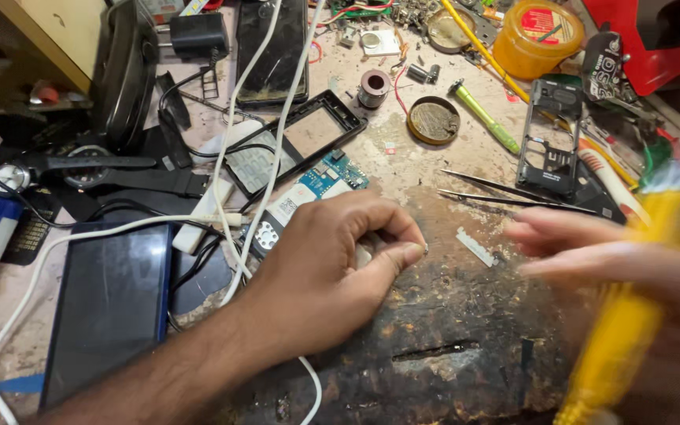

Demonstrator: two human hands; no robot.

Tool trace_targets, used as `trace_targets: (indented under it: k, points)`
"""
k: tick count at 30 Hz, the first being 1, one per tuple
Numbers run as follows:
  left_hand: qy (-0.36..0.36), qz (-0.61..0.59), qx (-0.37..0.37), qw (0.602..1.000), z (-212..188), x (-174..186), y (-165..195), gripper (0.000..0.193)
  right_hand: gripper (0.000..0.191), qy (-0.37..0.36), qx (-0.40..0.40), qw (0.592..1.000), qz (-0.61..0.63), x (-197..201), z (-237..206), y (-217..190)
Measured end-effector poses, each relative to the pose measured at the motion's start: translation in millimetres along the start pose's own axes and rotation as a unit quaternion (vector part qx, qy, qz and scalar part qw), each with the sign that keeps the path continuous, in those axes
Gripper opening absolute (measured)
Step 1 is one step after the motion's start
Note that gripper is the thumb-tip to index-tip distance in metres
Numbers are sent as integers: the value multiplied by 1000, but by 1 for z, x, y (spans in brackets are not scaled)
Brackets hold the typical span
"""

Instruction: The person repairs a phone motherboard at a cluttered workbench. They hold a small component, use a soldering iron to solder it, then pick up and manipulate tiny parts with their fingers and tweezers, working on the board and small connectors.

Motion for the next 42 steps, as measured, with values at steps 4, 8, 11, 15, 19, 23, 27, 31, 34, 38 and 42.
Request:
trace_targets:
  k: [4,8,11,15,19,23,27,31,34,38,42]
  points:
    - [3,-24,45,999,-1,-2,-4,13,41,-64,164,981,-84,-37,-1,-38]
    - [-13,-37,56,998,-2,-6,-5,14,42,-90,164,976,-112,-43,-3,-32]
    - [-11,-33,3,999,-2,-7,3,14,30,-81,129,986,-70,-41,-8,-23]
    - [-12,-9,-74,997,-4,-7,15,25,30,-72,133,986,-69,-38,-9,-21]
    - [-11,61,-124,990,-8,-8,25,25,30,-87,139,983,-88,-41,-7,-23]
    - [7,96,-125,987,-8,-6,23,9,32,-95,138,975,-147,-43,-6,-24]
    - [23,124,-101,987,-7,-6,18,6,29,-98,124,978,-138,-40,-5,-20]
    - [27,171,-64,983,-5,-5,9,7,30,-73,107,979,-160,-35,-3,-15]
    - [50,155,-138,977,-9,-5,19,4,32,-75,93,979,-163,-38,-2,-12]
    - [3,180,-198,964,-15,-11,27,7,27,-109,111,976,-153,-51,0,-17]
    - [-25,200,-197,959,-16,-11,27,14,25,-143,127,973,-131,-61,5,-22]
Point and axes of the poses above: each hand's wrist, its own z-axis towards the middle knuckle, its own x-axis out of the back of the hand, y = z × x, the point moved 8 cm from there along z, towards the middle knuckle, and after that the axes turned 3 degrees about -y, right-handed, at the moved point
